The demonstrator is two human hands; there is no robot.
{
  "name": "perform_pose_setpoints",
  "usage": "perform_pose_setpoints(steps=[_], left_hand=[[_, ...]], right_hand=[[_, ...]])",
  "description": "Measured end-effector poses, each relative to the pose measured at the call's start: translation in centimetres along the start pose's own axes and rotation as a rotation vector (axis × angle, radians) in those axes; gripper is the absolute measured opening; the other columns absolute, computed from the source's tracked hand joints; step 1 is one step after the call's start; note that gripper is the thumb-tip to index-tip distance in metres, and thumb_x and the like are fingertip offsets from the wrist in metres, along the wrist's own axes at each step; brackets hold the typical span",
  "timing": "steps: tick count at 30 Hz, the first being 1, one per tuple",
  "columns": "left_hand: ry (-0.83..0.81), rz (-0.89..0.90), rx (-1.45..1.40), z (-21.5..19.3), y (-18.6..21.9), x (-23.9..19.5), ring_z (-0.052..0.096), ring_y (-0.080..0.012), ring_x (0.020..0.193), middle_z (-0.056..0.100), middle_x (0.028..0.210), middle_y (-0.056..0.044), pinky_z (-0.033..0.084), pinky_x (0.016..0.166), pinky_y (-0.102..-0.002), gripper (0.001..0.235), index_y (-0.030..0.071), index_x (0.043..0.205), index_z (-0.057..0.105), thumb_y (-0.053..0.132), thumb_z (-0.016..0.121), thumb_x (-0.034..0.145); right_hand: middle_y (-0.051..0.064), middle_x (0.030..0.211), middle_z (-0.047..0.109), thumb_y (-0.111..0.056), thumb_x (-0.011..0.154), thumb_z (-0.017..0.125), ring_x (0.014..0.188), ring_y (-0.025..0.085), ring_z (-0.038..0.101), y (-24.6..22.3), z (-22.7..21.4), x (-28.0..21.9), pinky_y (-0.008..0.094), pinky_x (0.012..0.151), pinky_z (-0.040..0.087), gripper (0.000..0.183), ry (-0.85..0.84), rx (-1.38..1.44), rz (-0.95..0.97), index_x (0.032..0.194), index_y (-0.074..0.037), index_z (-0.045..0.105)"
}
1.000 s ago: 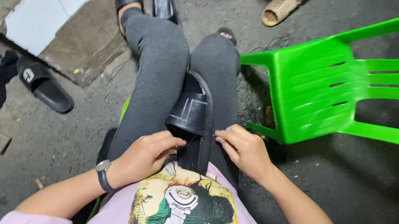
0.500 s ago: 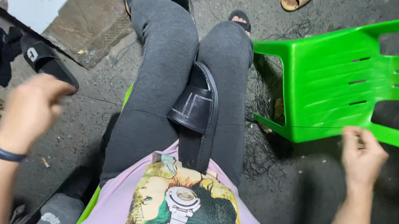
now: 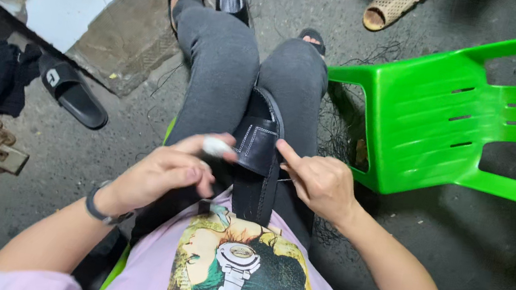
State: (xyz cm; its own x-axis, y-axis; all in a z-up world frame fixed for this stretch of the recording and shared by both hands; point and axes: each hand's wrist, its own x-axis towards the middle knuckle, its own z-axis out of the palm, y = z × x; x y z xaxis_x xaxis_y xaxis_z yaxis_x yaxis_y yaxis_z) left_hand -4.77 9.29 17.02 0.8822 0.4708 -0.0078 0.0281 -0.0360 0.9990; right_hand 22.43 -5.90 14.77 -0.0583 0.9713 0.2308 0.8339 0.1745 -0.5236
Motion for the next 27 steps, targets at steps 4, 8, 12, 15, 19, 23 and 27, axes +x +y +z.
perform_pose_setpoints(steps=[4,8,12,15,19,23,27], left_hand=[[0.155,-0.195,-0.587,0.1,-3.7,-0.4,0.061,-0.0192,0.065,0.064,0.07,-0.016,0.05,0.06,-0.031,0.038,-0.005,0.085,0.071,0.023,0.053,0.103],[0.43,-0.358,-0.686,-0.9,-3.3,-0.1,0.053,-0.016,0.043,0.056,0.06,-0.019,0.044,0.041,-0.023,0.044,-0.002,0.069,0.057,0.02,0.048,0.106],[0.331,-0.225,0.475,-5.8,0.1,1.6,0.062,-0.0342,0.079,0.058,0.076,-0.013,0.048,0.076,-0.042,0.03,0.009,0.075,0.063,0.017,0.058,0.104],[0.293,0.132,1.008,-3.4,0.0,2.5,0.047,-0.0521,0.127,0.054,0.125,-0.025,0.04,0.105,-0.062,0.057,0.004,0.13,0.061,0.014,0.078,0.077],[-0.017,0.233,0.697,1.6,-1.5,4.2,0.029,-0.0561,0.143,0.038,0.15,-0.031,0.022,0.117,-0.063,0.105,0.01,0.155,0.036,0.052,0.083,0.071],[-0.082,0.263,0.714,3.4,-4.1,5.7,0.04,-0.0505,0.139,0.043,0.144,-0.03,0.025,0.119,-0.06,0.12,0.014,0.16,0.029,0.066,0.077,0.064],[-0.066,0.239,0.672,4.1,-5.6,6.6,0.051,-0.0455,0.119,0.05,0.12,-0.024,0.038,0.104,-0.056,0.122,0.013,0.16,0.026,0.066,0.077,0.063]], right_hand=[[0.0,0.056,0.049,-0.022,0.101,0.05,0.048,0.019,0.054,0.3,0.2,1.1,0.032,0.049,0.05,0.036,0.017,-0.255,-0.189,0.132,-0.018,0.068],[0.0,0.056,0.047,-0.02,0.1,0.051,0.046,0.019,0.054,0.5,-0.5,1.6,0.032,0.048,0.05,0.037,-0.05,-0.27,-0.209,0.134,-0.018,0.066],[0.007,0.07,0.05,-0.039,0.1,0.054,0.062,0.028,0.061,0.2,-1.3,0.6,0.039,0.055,0.053,0.055,-0.209,-0.075,-0.066,0.148,-0.013,0.052],[0.008,0.086,0.051,-0.031,0.103,0.045,0.071,0.032,0.062,-0.6,-1.0,-0.7,0.042,0.062,0.054,0.047,-0.27,-0.07,0.03,0.148,-0.018,0.05],[0.007,0.098,0.057,-0.023,0.099,0.049,0.077,0.032,0.067,-0.7,-1.7,-0.8,0.041,0.064,0.056,0.042,-0.284,-0.073,0.09,0.138,-0.027,0.062],[0.005,0.093,0.059,-0.022,0.097,0.05,0.074,0.027,0.068,-0.8,-2.9,0.4,0.038,0.061,0.056,0.037,-0.352,-0.135,0.043,0.13,-0.024,0.066],[0.004,0.085,0.06,-0.02,0.096,0.05,0.071,0.025,0.068,-0.8,-2.3,0.8,0.036,0.058,0.057,0.035,-0.398,-0.188,0.003,0.127,-0.024,0.067]])
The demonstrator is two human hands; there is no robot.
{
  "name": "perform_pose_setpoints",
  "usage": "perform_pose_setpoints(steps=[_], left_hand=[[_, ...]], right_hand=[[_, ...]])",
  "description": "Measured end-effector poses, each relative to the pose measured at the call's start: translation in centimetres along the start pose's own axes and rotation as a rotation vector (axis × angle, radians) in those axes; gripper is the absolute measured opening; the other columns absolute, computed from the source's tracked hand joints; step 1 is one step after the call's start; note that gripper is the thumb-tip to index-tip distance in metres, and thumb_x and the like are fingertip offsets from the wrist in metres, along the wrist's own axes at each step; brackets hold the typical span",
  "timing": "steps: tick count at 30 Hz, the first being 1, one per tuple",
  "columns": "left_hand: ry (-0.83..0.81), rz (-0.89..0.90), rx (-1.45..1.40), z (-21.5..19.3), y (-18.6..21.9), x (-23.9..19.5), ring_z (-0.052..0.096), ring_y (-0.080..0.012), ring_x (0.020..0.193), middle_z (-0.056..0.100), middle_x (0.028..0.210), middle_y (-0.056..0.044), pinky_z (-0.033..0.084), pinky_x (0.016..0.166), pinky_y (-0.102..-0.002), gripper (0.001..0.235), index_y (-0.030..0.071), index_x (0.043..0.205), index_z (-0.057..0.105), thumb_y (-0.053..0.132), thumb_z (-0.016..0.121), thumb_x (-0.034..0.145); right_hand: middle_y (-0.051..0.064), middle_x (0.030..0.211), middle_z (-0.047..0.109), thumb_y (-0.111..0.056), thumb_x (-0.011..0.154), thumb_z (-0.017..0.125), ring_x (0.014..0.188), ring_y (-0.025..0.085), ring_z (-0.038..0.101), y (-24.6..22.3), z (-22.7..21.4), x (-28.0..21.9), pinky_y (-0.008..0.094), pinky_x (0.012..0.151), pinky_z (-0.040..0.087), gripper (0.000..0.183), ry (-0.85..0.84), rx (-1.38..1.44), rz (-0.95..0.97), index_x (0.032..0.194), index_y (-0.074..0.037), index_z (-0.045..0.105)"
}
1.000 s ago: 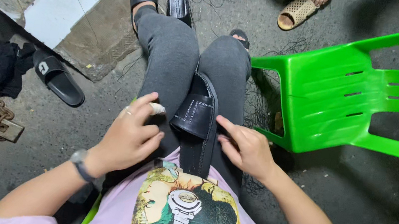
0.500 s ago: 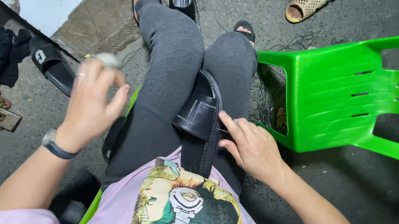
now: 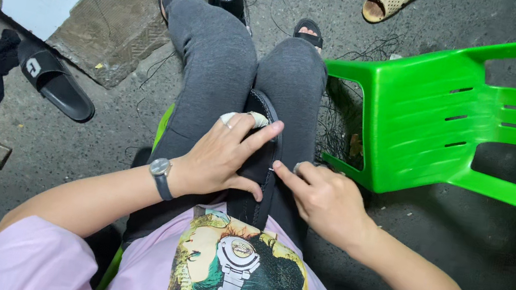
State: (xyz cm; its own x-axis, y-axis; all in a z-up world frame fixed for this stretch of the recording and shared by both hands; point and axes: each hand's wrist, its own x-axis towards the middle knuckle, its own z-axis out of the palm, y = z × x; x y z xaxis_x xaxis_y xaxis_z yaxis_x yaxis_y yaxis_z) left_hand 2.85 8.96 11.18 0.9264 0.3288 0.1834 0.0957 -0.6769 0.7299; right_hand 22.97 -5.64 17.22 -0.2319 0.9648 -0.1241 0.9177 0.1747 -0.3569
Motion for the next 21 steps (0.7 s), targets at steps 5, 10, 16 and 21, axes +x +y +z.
perform_pose_setpoints(steps=[5,10,16,21], left_hand=[[0.088,0.042,0.09,1.7,-0.4,0.0,0.051,-0.0425,0.119,0.05,0.123,-0.024,0.043,0.097,-0.052,0.124,0.013,0.159,0.031,0.072,0.074,0.059],[0.22,0.02,0.195,-1.3,1.1,-1.9,0.045,-0.0503,0.133,0.045,0.14,-0.031,0.04,0.109,-0.059,0.097,-0.002,0.141,0.05,0.051,0.083,0.067],[0.234,-0.177,-0.333,-4.6,5.6,-5.9,0.068,-0.0377,0.102,0.065,0.114,-0.018,0.056,0.091,-0.048,0.013,0.007,0.095,0.076,0.019,0.071,0.091],[0.234,-0.427,-1.27,3.9,5.7,-8.3,0.052,-0.0077,0.037,0.071,0.092,-0.018,0.038,0.032,-0.017,0.029,0.001,0.123,0.071,0.001,0.053,0.1]], right_hand=[[-0.002,0.077,0.049,-0.018,0.091,0.045,0.063,0.021,0.063,0.2,5.6,-0.2,0.034,0.047,0.052,0.031,0.078,-0.141,-0.05,0.119,-0.014,0.058],[0.004,0.085,0.055,-0.022,0.098,0.048,0.07,0.025,0.067,0.0,1.9,0.6,0.035,0.053,0.055,0.019,0.072,0.056,-0.031,0.111,-0.013,0.059],[0.004,0.089,0.055,-0.021,0.101,0.046,0.07,0.025,0.067,-0.4,0.2,0.2,0.034,0.055,0.055,0.016,0.058,-0.022,-0.069,0.108,-0.015,0.059],[0.002,0.08,0.049,-0.018,0.095,0.048,0.062,0.02,0.063,0.3,0.6,0.6,0.03,0.051,0.054,0.02,0.076,-0.247,-0.266,0.113,-0.014,0.055]])
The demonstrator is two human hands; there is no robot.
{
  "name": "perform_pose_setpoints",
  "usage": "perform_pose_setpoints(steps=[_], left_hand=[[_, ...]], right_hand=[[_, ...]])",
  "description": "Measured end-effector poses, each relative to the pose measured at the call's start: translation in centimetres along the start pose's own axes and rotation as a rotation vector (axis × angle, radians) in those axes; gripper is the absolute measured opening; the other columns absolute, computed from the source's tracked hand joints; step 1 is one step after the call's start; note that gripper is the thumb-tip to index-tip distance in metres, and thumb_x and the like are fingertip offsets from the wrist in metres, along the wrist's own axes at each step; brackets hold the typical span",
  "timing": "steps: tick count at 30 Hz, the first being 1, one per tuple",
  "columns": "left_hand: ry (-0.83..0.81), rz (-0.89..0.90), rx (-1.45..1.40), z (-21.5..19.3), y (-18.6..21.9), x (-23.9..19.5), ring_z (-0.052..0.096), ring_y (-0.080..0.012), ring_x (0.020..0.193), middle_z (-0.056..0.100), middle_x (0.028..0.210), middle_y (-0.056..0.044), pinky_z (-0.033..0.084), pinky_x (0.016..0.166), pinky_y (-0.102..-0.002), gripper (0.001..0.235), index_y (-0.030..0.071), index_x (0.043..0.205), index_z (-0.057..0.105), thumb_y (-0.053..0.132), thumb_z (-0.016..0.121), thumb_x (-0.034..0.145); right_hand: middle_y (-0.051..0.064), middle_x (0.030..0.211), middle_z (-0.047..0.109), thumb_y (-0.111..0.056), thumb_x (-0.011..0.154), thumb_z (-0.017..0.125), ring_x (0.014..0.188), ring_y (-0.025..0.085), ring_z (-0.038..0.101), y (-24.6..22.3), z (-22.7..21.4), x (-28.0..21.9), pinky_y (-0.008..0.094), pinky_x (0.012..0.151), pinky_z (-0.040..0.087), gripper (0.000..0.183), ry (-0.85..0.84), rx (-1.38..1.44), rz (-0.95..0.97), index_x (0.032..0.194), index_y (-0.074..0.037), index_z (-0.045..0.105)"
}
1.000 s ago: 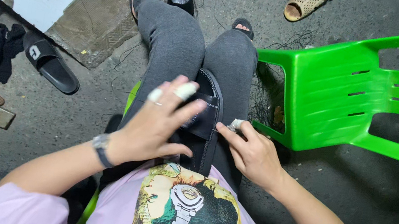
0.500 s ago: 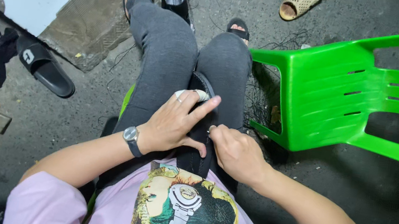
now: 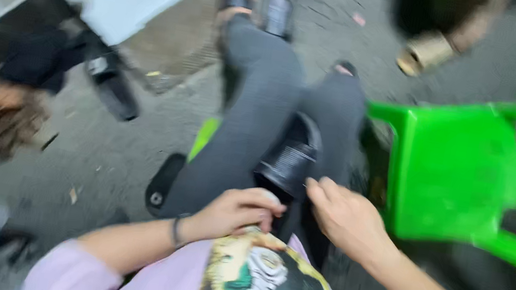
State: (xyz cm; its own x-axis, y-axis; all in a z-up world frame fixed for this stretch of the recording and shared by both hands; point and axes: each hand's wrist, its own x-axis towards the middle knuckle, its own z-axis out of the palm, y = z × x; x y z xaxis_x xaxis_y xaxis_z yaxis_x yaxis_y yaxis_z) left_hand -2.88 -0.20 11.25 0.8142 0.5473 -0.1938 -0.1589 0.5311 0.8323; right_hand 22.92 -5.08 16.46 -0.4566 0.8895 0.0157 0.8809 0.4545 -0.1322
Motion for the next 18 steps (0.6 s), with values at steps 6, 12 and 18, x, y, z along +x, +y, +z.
perform_pose_setpoints(steps=[6,12,18], left_hand=[[0.346,-0.189,-0.532,1.6,-4.4,5.3,0.062,-0.0112,0.059,0.066,0.083,-0.019,0.028,0.033,-0.014,0.027,-0.005,0.106,0.057,-0.001,0.073,0.085],[0.241,-0.323,-0.085,0.2,-5.3,5.7,0.07,-0.0144,0.067,0.074,0.092,-0.012,0.04,0.039,-0.019,0.012,-0.001,0.096,0.066,0.009,0.07,0.09],[0.315,-0.191,-0.363,-0.1,-5.5,5.5,0.063,-0.0117,0.055,0.071,0.092,-0.029,0.043,0.04,-0.017,0.024,-0.008,0.109,0.065,0.004,0.071,0.089]], right_hand=[[0.001,0.077,0.06,-0.03,0.09,0.054,0.058,0.023,0.068,2.0,2.0,-0.1,0.044,0.044,0.051,0.015,-0.321,-0.086,0.05,0.1,-0.02,0.047],[-0.008,0.117,0.068,-0.031,0.096,0.061,0.088,0.012,0.071,2.1,2.3,-2.1,0.032,0.059,0.055,0.024,-0.049,0.052,0.155,0.119,-0.024,0.062],[-0.007,0.143,0.058,0.005,0.085,0.053,0.072,0.013,0.062,6.0,3.3,-9.5,0.029,0.064,0.05,0.085,-0.134,-0.079,0.482,0.147,-0.053,0.055]])
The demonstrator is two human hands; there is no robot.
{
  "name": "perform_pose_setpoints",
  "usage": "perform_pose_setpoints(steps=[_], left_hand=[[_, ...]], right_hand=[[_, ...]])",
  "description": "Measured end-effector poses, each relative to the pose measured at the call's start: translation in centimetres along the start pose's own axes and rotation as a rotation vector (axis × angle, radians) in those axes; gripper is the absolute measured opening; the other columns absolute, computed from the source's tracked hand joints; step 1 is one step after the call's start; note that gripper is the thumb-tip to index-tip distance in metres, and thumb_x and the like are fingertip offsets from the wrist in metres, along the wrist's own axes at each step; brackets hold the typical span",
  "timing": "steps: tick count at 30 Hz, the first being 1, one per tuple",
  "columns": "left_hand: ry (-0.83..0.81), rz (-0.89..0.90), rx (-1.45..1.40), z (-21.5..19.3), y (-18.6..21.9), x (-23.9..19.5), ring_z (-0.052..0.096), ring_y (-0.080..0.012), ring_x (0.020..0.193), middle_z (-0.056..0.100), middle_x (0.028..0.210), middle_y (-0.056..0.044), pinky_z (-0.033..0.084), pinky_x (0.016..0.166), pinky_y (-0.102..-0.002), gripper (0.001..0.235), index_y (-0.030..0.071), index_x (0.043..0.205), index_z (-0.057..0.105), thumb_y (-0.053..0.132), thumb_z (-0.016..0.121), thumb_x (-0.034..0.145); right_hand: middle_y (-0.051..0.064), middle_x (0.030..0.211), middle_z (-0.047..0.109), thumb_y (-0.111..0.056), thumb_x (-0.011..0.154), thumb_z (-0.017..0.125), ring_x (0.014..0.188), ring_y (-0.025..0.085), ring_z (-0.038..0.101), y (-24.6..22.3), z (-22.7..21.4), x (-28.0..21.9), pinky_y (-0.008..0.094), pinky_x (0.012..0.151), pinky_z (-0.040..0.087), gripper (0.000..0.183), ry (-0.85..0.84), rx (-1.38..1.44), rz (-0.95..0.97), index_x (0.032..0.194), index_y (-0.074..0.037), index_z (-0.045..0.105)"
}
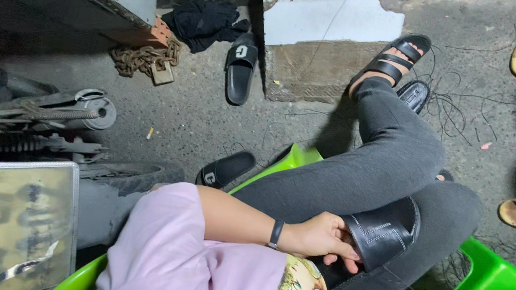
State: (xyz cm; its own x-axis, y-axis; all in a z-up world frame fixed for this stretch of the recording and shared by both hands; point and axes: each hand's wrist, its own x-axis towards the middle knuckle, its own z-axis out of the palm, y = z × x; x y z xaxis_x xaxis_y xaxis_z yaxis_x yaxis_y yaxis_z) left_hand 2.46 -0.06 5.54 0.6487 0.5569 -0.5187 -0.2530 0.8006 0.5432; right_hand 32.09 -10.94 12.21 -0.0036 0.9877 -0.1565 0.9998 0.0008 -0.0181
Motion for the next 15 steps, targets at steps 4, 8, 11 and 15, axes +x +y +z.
perform_pose_setpoints(steps=[4,8,11,15], left_hand=[[-0.125,-0.07,0.349,0.4,2.9,-2.2,0.071,-0.0155,0.065,0.072,0.083,-0.014,0.05,0.046,-0.022,0.052,0.004,0.129,0.054,0.01,0.074,0.081],[-0.412,0.203,1.184,-0.3,7.0,-4.3,0.072,-0.0243,0.1,0.074,0.118,-0.009,0.051,0.085,-0.033,0.05,0.019,0.132,0.06,0.006,0.059,0.084],[-0.371,0.309,1.155,2.5,11.5,-5.5,0.066,-0.051,0.104,0.069,0.111,-0.029,0.055,0.086,-0.057,0.04,-0.002,0.129,0.062,-0.005,0.061,0.089],[-0.327,0.295,1.247,2.5,13.0,-5.4,0.072,-0.0351,0.084,0.072,0.086,-0.012,0.058,0.076,-0.044,0.034,0.007,0.128,0.066,0.007,0.062,0.094]], right_hand=[[-0.009,0.13,0.06,-0.003,0.092,0.055,0.113,0.009,0.062,0.0,-3.5,0.8,0.028,0.099,0.05,0.064,-0.188,0.243,0.0,0.142,-0.042,0.062],[0.001,0.081,0.064,-0.024,0.102,0.048,0.071,0.013,0.061,-9.6,-5.3,2.6,0.027,0.069,0.052,0.021,-0.522,1.191,-0.248,0.098,-0.01,0.062],[-0.002,0.055,0.063,-0.017,0.09,0.07,0.052,0.013,0.055,-10.6,-2.0,3.1,0.027,0.054,0.049,0.02,-0.111,1.326,0.045,0.07,-0.015,0.07],[0.004,0.081,0.075,-0.01,0.088,0.075,0.076,0.025,0.073,-10.3,-3.3,3.1,0.033,0.074,0.058,0.001,0.232,1.099,0.214,0.089,-0.011,0.074]])
